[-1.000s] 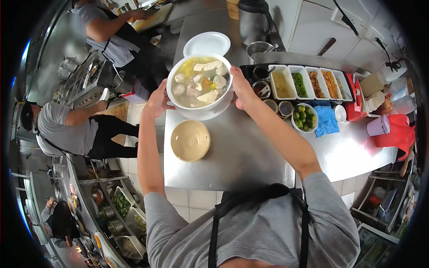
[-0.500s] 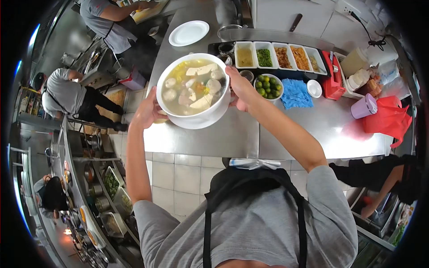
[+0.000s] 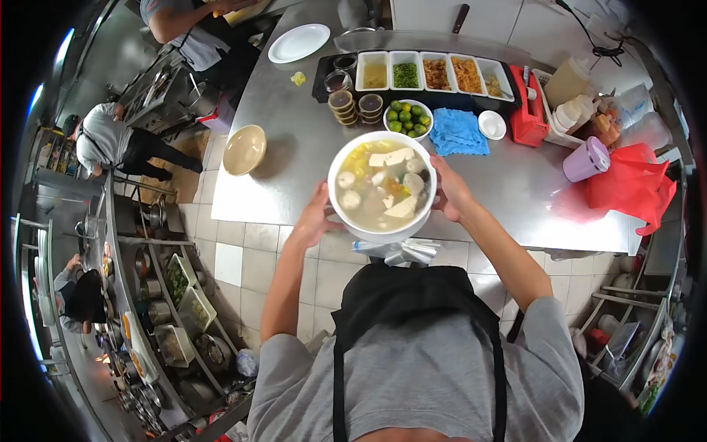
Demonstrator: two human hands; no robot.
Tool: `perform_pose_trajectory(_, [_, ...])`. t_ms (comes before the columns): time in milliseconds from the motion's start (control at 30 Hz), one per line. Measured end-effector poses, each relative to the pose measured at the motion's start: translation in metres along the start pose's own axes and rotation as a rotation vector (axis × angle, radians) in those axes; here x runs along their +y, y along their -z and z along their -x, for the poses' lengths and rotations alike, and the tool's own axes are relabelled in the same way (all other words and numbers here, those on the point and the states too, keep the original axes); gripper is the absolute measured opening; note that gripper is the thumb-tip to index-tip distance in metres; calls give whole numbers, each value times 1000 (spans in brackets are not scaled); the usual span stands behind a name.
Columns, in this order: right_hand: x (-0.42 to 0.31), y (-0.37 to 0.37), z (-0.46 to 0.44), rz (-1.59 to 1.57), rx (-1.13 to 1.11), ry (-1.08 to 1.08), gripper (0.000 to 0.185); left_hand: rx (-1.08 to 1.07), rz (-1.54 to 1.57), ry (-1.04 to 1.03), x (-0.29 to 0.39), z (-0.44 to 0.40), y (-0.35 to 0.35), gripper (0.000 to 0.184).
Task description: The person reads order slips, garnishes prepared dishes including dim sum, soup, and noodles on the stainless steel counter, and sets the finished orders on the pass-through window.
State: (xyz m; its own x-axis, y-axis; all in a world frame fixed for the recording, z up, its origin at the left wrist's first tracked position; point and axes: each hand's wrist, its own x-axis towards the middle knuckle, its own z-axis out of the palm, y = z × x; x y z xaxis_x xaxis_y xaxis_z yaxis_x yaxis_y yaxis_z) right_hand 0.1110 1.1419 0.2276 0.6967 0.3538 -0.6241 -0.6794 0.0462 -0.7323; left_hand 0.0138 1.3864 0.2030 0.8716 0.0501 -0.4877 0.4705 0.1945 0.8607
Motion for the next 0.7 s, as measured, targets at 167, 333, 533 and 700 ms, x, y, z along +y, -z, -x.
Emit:
perform_pose_trajectory(167, [16, 52, -14, -6, 37, 38, 41, -69, 7, 28, -16, -17, -37, 41])
perform_pose_trajectory(333, [15, 82, -17, -29, 75, 75, 42, -110, 42, 36, -24, -31, -62, 38])
perform_pose_trajectory(533, [-21, 100, -19, 332, 160, 35, 40, -115, 16, 35, -29, -40, -70, 40])
perform_pose_trajectory(700, [-113, 34, -86, 1042, 236, 1031, 18, -124, 17, -55, -31, -35, -68, 47])
